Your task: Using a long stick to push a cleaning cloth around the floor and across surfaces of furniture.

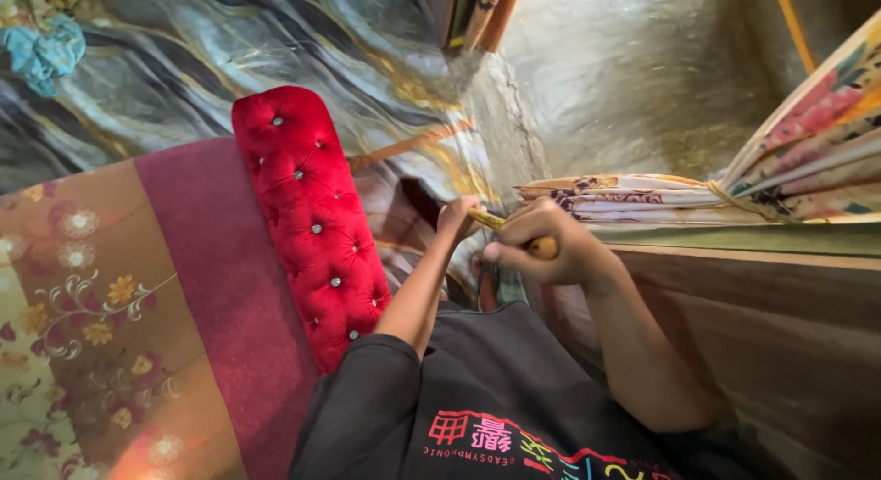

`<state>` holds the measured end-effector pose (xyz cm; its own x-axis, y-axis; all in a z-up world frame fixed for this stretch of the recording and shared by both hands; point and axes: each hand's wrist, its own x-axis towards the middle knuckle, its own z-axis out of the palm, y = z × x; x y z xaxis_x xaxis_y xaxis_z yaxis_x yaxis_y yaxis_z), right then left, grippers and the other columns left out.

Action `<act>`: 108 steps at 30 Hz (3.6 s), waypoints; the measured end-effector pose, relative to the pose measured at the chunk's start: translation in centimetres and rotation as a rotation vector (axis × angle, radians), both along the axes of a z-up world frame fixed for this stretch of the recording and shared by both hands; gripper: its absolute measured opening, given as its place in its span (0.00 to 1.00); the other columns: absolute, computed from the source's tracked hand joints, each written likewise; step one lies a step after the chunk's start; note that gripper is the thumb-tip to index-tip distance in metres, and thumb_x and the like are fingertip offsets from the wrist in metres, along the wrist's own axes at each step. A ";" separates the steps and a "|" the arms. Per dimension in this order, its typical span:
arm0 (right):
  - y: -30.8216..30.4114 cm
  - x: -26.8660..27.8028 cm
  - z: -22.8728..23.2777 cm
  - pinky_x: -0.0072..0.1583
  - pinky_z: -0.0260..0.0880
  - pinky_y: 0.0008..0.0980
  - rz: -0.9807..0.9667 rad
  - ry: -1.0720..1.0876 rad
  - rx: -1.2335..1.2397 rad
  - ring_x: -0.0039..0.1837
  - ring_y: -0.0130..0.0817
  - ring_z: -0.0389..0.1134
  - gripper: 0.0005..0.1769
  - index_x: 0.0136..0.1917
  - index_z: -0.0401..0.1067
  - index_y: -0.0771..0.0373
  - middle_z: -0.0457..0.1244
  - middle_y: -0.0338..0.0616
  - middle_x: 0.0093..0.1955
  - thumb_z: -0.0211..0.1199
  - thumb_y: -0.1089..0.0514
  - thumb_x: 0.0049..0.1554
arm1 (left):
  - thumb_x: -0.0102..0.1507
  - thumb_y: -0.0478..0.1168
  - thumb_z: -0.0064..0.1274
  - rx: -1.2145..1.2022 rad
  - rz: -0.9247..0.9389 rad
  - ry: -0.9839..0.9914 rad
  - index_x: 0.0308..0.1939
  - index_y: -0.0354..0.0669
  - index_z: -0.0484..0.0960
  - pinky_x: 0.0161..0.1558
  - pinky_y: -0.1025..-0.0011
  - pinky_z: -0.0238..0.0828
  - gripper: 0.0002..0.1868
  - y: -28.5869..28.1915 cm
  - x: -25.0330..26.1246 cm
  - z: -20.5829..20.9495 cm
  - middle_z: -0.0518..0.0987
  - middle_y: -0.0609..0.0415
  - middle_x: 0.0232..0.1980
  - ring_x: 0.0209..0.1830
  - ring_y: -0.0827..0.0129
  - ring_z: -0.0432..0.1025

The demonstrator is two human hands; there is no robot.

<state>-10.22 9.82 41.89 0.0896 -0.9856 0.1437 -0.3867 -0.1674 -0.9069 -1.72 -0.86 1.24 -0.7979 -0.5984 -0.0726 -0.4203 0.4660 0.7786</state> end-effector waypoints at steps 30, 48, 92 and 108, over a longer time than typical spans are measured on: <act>-0.8 2.4 3.6 0.39 0.61 0.29 -0.090 -0.297 -0.283 0.32 0.29 0.61 0.22 0.30 0.60 0.63 0.59 0.41 0.28 0.66 0.56 0.60 | 0.59 0.53 0.63 0.226 0.137 0.250 0.24 0.39 0.74 0.30 0.65 0.67 0.23 -1.6 0.5 13.4 0.73 0.47 0.21 0.21 0.62 0.68; -13.3 1.5 -9.7 0.38 0.62 0.32 -0.005 0.012 0.096 0.36 0.27 0.60 0.17 0.37 0.71 0.65 0.61 0.38 0.30 0.63 0.54 0.65 | 0.58 0.41 0.62 0.014 0.508 0.467 0.56 0.37 0.80 0.57 0.60 0.71 0.23 -7.3 5.7 0.2 0.81 0.44 0.52 0.55 0.52 0.76; -16.2 -10.8 3.8 0.36 0.63 0.38 0.482 -0.512 -0.294 0.30 0.38 0.62 0.15 0.31 0.63 0.65 0.59 0.44 0.27 0.68 0.64 0.51 | 0.64 0.58 0.59 0.016 0.727 0.429 0.19 0.38 0.67 0.30 0.58 0.62 0.31 -12.4 -9.6 13.0 0.68 0.48 0.19 0.22 0.56 0.65; -40.1 -3.5 5.4 0.34 0.51 0.39 0.690 -0.214 -0.322 0.27 0.39 0.55 0.23 0.28 0.59 0.61 0.53 0.42 0.24 0.71 0.62 0.55 | 0.63 0.46 0.61 0.113 0.646 0.591 0.26 0.36 0.74 0.29 0.63 0.62 0.19 -35.2 -2.4 14.2 0.73 0.50 0.24 0.24 0.68 0.66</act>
<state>-13.71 -30.27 47.33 0.6038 -0.6242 0.4958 0.0774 -0.5731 -0.8158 -4.13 -36.07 15.43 -0.2325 -0.9596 0.1586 -0.0888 0.1834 0.9790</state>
